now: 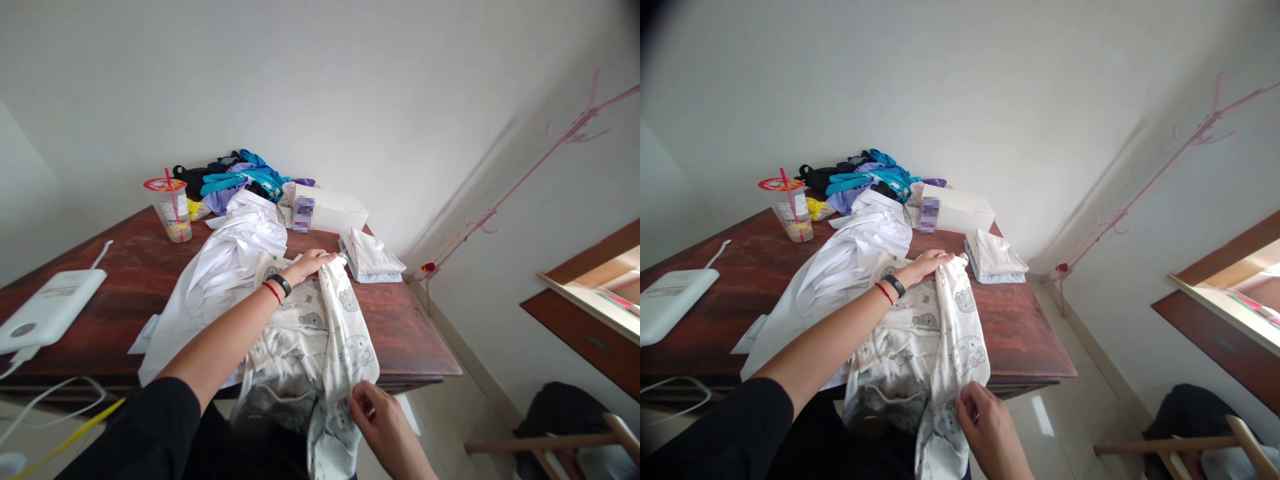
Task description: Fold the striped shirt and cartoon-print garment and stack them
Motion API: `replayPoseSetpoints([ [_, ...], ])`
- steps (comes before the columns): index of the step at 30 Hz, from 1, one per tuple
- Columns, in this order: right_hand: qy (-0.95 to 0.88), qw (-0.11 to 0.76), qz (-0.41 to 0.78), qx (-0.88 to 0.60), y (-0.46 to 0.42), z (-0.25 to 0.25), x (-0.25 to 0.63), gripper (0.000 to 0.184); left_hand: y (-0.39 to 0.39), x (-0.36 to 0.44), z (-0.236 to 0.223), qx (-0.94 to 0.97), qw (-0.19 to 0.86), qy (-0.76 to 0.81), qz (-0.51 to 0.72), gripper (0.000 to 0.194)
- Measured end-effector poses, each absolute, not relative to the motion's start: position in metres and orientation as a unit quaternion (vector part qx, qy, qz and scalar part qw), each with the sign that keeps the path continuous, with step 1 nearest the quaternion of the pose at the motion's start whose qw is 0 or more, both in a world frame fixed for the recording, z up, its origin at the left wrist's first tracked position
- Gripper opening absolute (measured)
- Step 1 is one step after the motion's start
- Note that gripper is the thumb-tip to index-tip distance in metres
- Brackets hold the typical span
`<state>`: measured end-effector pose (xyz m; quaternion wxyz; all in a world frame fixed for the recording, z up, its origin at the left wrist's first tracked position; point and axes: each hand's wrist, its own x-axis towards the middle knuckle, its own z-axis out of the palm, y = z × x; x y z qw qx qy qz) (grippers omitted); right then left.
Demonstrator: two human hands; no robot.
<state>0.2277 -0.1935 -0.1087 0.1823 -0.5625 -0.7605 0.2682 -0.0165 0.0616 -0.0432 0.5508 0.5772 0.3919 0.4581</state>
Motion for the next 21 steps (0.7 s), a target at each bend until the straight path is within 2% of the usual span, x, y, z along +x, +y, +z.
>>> replayPoseSetpoints([
  [8,-0.771,0.093,0.241,-0.582,-0.184,-0.117,0.223,0.022,0.058,-0.014,-0.040,0.595,0.504,0.419,0.465,0.060],
  [13,-0.775,0.018,0.247,-0.581,-0.191,-0.111,0.211,0.028,0.058,-0.012,-0.043,0.606,0.467,0.451,0.460,0.057],
  [17,-0.796,0.053,0.351,-0.489,-0.201,-0.092,0.197,0.017,0.064,-0.013,-0.050,0.629,0.419,0.471,0.455,0.053],
  [21,-0.799,0.104,0.378,-0.455,-0.197,-0.073,0.185,0.020,0.072,-0.016,-0.055,0.655,0.358,0.486,0.454,0.045],
])
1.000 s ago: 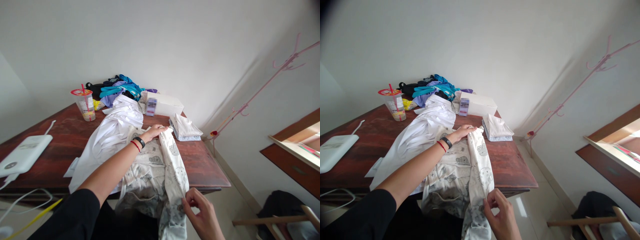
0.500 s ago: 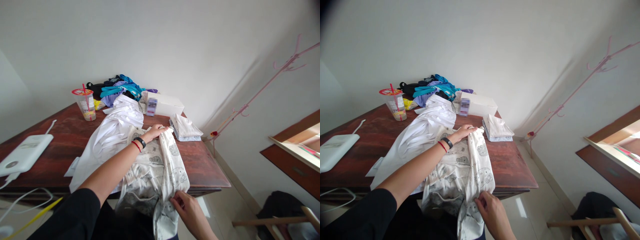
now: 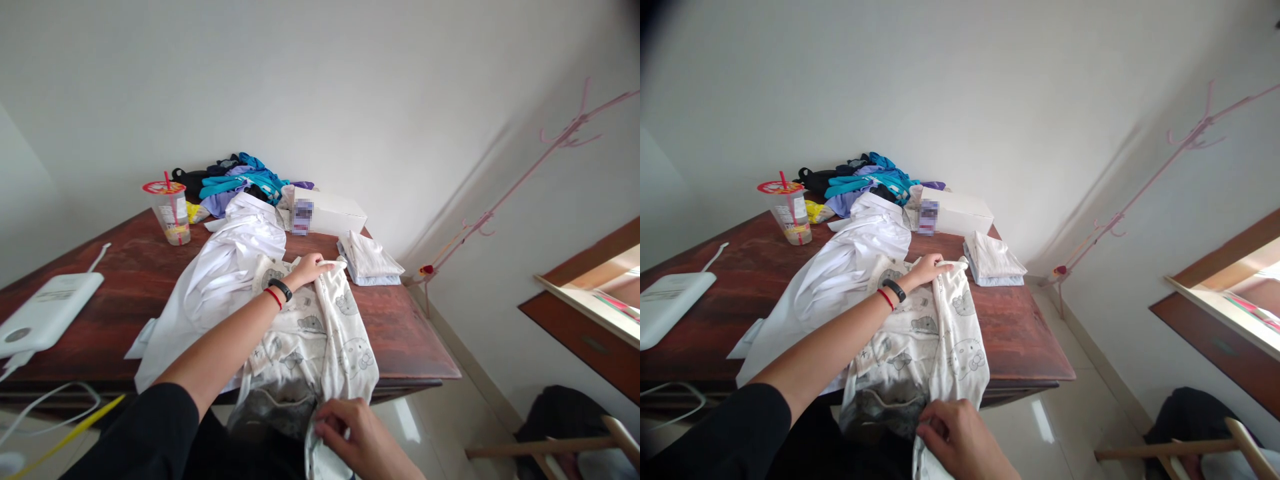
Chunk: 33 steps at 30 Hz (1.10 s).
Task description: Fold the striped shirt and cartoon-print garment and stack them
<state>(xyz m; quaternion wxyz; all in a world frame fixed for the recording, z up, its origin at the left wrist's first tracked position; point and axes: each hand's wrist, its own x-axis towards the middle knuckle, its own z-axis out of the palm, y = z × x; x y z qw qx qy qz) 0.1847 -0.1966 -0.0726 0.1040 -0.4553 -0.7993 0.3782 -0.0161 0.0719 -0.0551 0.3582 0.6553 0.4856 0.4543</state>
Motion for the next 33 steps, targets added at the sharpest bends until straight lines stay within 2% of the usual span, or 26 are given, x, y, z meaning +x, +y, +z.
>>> replayPoseSetpoints([
  [3,-0.796,0.095,0.357,-0.480,-0.186,-0.073,0.180,0.020,0.074,-0.018,-0.056,0.671,0.322,0.488,0.456,0.041],
  [8,-0.818,0.000,0.320,-0.479,-0.178,-0.089,0.175,0.028,0.072,-0.017,-0.053,0.691,0.289,0.473,0.464,0.038],
  [12,-0.840,-0.064,0.240,-0.483,-0.179,-0.094,0.172,0.034,0.072,-0.017,-0.054,0.696,0.281,0.467,0.467,0.038],
  [17,-0.848,-0.117,0.174,-0.486,-0.178,-0.099,0.166,0.026,0.074,-0.020,-0.060,0.698,0.284,0.466,0.464,0.037],
  [21,-0.863,-0.116,0.137,-0.473,-0.180,-0.103,0.164,0.026,0.074,-0.020,-0.061,0.699,0.283,0.461,0.467,0.037],
  [28,-0.892,-0.120,0.189,-0.392,-0.191,-0.090,0.165,0.015,0.076,-0.010,-0.055,0.692,0.290,0.450,0.484,0.039],
  [31,-0.900,-0.127,0.217,-0.356,-0.186,-0.085,0.167,0.005,0.080,-0.012,-0.057,0.701,0.304,0.451,0.461,0.035],
  [33,-0.901,-0.145,0.261,-0.314,-0.182,-0.075,0.169,0.015,0.082,-0.016,-0.062,0.703,0.302,0.460,0.450,0.031],
])
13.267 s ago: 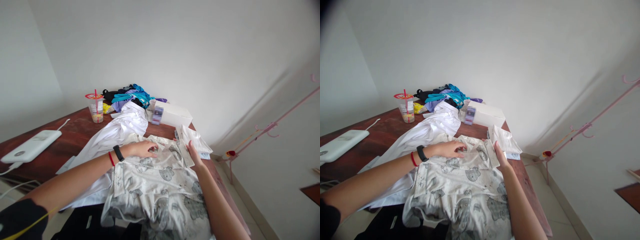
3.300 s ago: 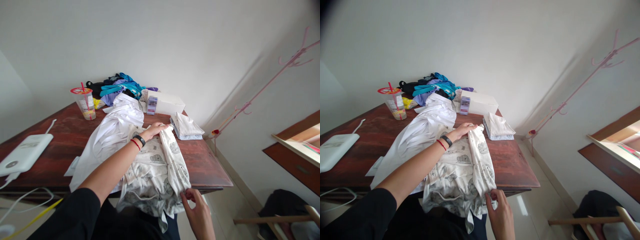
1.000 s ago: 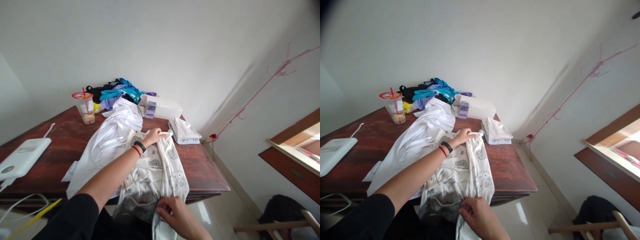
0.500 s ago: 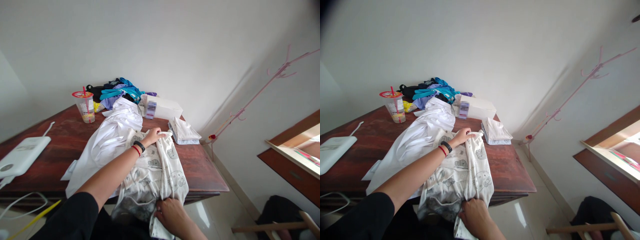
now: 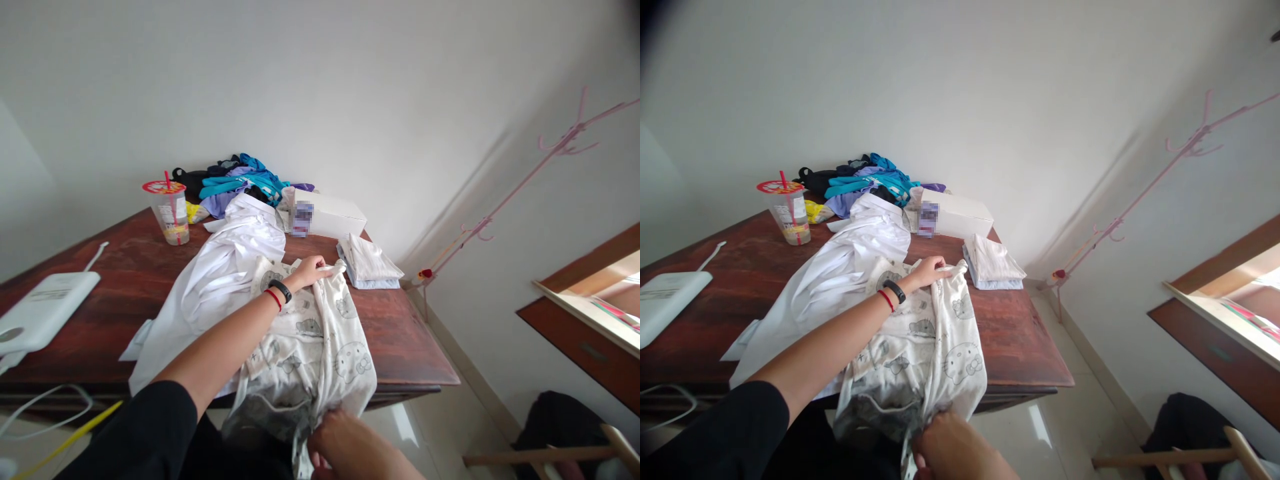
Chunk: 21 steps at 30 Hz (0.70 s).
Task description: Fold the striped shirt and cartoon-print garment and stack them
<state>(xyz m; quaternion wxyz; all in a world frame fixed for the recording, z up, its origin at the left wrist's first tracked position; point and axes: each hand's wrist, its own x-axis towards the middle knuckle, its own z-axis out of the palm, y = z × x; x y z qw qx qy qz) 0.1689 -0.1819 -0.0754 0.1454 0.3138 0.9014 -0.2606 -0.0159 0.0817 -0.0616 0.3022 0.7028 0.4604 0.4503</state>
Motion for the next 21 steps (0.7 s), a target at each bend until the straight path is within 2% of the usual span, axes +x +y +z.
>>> replayPoseSetpoints([
  [3,0.889,0.120,-0.361,0.254,-0.177,-0.042,0.173,0.031,0.085,-0.023,-0.069,0.701,0.288,0.474,0.449,0.025],
  [6,0.888,-0.009,-0.370,0.272,-0.162,-0.001,0.175,0.018,0.087,-0.026,-0.075,0.702,0.278,0.480,0.446,0.024],
  [8,0.887,-0.078,-0.333,0.311,-0.138,0.013,0.173,0.019,0.087,-0.025,-0.077,0.705,0.271,0.483,0.443,0.027],
  [13,0.882,-0.209,-0.098,0.410,-0.033,-0.013,0.177,0.020,0.079,-0.018,-0.073,0.715,0.256,0.489,0.430,0.020],
  [15,0.847,-0.241,-0.037,0.473,0.011,-0.030,0.187,0.027,0.075,-0.017,-0.072,0.719,0.255,0.491,0.420,0.015],
  [18,0.795,-0.262,-0.061,0.544,0.058,-0.047,0.205,0.036,0.071,-0.015,-0.071,0.722,0.255,0.497,0.408,0.015],
  [21,0.784,-0.275,-0.114,0.544,0.081,-0.055,0.213,0.034,0.070,-0.013,-0.071,0.720,0.258,0.501,0.404,0.018],
])
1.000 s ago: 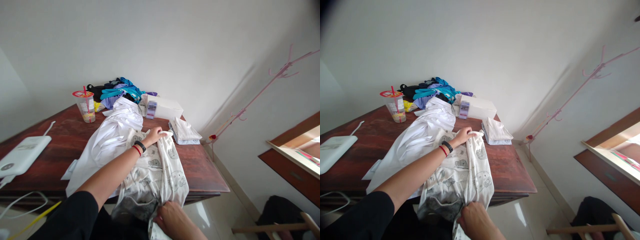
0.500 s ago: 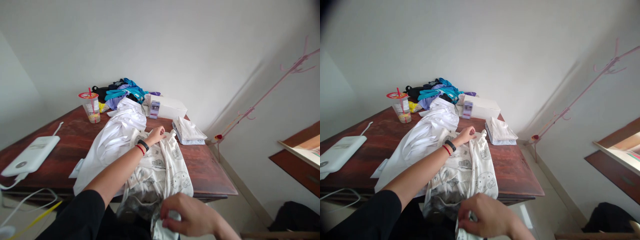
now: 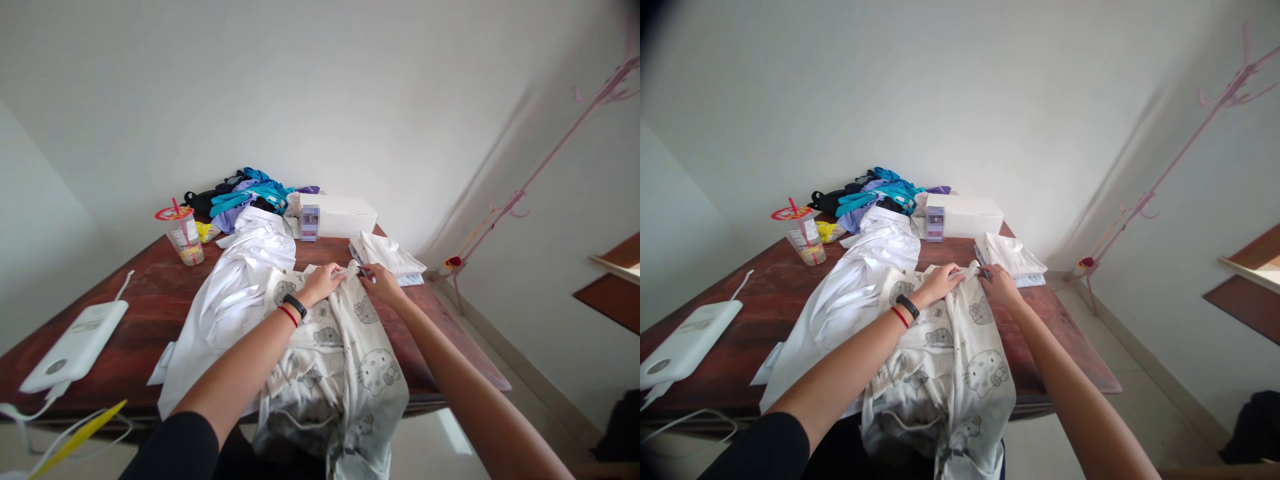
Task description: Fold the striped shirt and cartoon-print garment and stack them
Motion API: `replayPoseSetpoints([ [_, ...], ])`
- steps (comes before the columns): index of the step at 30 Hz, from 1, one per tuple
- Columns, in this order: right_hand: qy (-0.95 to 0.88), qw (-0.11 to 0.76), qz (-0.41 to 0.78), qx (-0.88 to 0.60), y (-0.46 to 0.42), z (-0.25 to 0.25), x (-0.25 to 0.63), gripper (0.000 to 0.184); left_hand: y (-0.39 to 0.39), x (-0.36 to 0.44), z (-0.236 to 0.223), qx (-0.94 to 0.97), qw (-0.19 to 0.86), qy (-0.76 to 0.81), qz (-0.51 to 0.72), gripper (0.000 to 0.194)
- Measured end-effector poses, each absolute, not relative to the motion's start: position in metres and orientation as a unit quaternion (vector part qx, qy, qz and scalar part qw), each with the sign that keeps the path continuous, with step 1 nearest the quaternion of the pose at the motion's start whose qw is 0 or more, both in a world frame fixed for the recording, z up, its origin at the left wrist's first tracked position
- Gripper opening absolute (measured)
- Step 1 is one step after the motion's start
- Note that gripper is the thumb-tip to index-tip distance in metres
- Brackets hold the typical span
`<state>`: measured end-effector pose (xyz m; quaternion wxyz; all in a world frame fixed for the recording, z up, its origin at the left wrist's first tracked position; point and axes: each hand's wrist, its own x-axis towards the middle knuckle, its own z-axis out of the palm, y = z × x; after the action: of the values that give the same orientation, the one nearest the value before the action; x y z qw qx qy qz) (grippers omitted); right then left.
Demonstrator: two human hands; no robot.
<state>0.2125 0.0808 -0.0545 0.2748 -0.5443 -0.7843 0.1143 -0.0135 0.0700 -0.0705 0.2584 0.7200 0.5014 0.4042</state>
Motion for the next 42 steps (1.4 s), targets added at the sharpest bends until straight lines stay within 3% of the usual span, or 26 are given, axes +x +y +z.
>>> replayPoseSetpoints([
  [5,-0.779,0.307,0.149,-0.527,0.093,-0.055,0.204,0.044,0.070,-0.012,-0.066,0.716,0.279,0.483,0.420,0.018],
  [22,-0.716,0.439,0.250,-0.483,0.106,-0.072,0.181,0.023,0.070,-0.003,-0.059,0.615,0.426,0.446,0.492,0.023],
  [31,-0.704,0.511,0.254,-0.422,0.106,-0.087,0.172,0.029,0.071,-0.005,-0.062,0.619,0.355,0.486,0.504,0.024],
  [42,-0.697,0.508,0.294,-0.412,0.118,-0.088,0.176,0.026,0.072,-0.006,-0.063,0.656,0.246,0.518,0.490,0.023],
])
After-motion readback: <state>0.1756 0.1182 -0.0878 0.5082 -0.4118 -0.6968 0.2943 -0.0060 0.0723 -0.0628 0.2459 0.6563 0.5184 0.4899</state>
